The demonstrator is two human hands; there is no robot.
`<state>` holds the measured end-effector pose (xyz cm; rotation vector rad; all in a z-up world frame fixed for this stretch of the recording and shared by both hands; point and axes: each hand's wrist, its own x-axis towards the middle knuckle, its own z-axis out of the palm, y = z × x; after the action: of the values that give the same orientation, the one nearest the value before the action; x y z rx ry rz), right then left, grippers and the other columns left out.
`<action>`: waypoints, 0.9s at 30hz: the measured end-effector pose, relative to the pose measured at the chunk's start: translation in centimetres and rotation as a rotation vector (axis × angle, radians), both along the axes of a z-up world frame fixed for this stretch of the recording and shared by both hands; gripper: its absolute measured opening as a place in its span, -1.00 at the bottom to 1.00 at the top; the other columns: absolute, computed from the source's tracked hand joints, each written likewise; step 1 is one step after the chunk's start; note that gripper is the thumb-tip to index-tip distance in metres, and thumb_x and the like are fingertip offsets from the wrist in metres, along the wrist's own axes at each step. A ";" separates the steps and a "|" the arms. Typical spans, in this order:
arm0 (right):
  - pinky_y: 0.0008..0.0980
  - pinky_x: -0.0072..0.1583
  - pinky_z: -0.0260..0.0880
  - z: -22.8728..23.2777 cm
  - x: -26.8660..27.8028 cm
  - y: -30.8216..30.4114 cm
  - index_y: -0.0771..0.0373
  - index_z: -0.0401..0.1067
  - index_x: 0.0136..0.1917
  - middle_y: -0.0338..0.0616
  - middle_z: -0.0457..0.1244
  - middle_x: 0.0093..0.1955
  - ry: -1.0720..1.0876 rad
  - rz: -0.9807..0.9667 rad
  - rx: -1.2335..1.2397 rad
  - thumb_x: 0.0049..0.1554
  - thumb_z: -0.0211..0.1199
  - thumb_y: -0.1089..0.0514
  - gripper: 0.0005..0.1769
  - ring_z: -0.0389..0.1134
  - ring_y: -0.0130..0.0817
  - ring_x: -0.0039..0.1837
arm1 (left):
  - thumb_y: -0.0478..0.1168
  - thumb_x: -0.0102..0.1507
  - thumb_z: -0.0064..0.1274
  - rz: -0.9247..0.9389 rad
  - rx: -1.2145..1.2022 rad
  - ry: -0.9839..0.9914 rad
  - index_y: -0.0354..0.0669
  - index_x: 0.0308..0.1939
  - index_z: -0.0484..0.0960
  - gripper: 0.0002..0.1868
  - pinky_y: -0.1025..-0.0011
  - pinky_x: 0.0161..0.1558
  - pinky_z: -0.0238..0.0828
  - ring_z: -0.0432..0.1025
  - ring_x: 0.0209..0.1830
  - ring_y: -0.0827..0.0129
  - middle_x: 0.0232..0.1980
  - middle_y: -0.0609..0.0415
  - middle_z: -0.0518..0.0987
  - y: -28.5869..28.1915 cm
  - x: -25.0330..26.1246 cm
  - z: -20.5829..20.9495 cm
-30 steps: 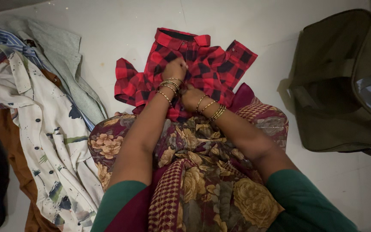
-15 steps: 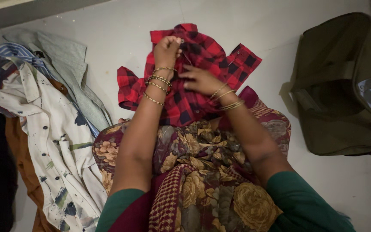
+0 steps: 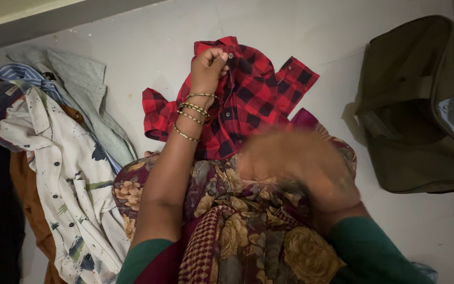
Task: The person sits on the floor and buttons a red and black checkered shirt. They align the placket and fasten the buttons from the top down to the bottom, then fold the shirt and place it aside.
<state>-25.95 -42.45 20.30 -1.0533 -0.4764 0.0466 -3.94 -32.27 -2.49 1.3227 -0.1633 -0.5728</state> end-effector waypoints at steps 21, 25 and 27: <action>-0.35 0.27 0.47 -5.8 2.6 -5.6 0.33 0.47 0.23 -0.05 0.35 0.17 0.151 -0.743 -0.128 0.38 0.19 0.23 -0.80 0.40 -0.32 0.18 | -0.31 0.41 0.10 0.128 -0.265 -0.220 -0.23 -0.09 0.60 -0.95 0.58 -0.17 0.43 0.41 -0.28 0.62 -0.21 0.27 0.57 1.0 -1.2 7.4; -0.48 0.19 0.48 -11.2 7.3 -5.1 0.34 0.47 0.15 -0.17 0.38 0.08 0.331 -0.770 -0.212 0.31 0.20 0.35 -0.86 0.40 -0.49 0.09 | -0.32 0.42 0.11 0.040 -0.177 -0.217 -0.25 -0.12 0.59 -0.94 0.62 -0.22 0.28 0.28 -0.28 0.68 -0.24 0.34 0.48 0.0 -2.0 5.8; -0.52 0.17 0.45 -12.6 7.6 -5.2 0.34 0.48 0.14 -0.21 0.37 0.06 0.344 -0.738 -0.209 0.33 0.22 0.37 -0.88 0.37 -0.54 0.07 | -0.32 0.41 0.11 0.009 -0.160 -0.186 -0.25 -0.13 0.58 -0.94 0.63 -0.26 0.23 0.24 -0.31 0.69 -0.26 0.35 0.45 -0.5 -2.4 4.9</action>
<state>-18.35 -47.65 7.67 -1.3420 0.2504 -0.3784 -6.31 -32.75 2.41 1.2194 -0.3493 -0.4197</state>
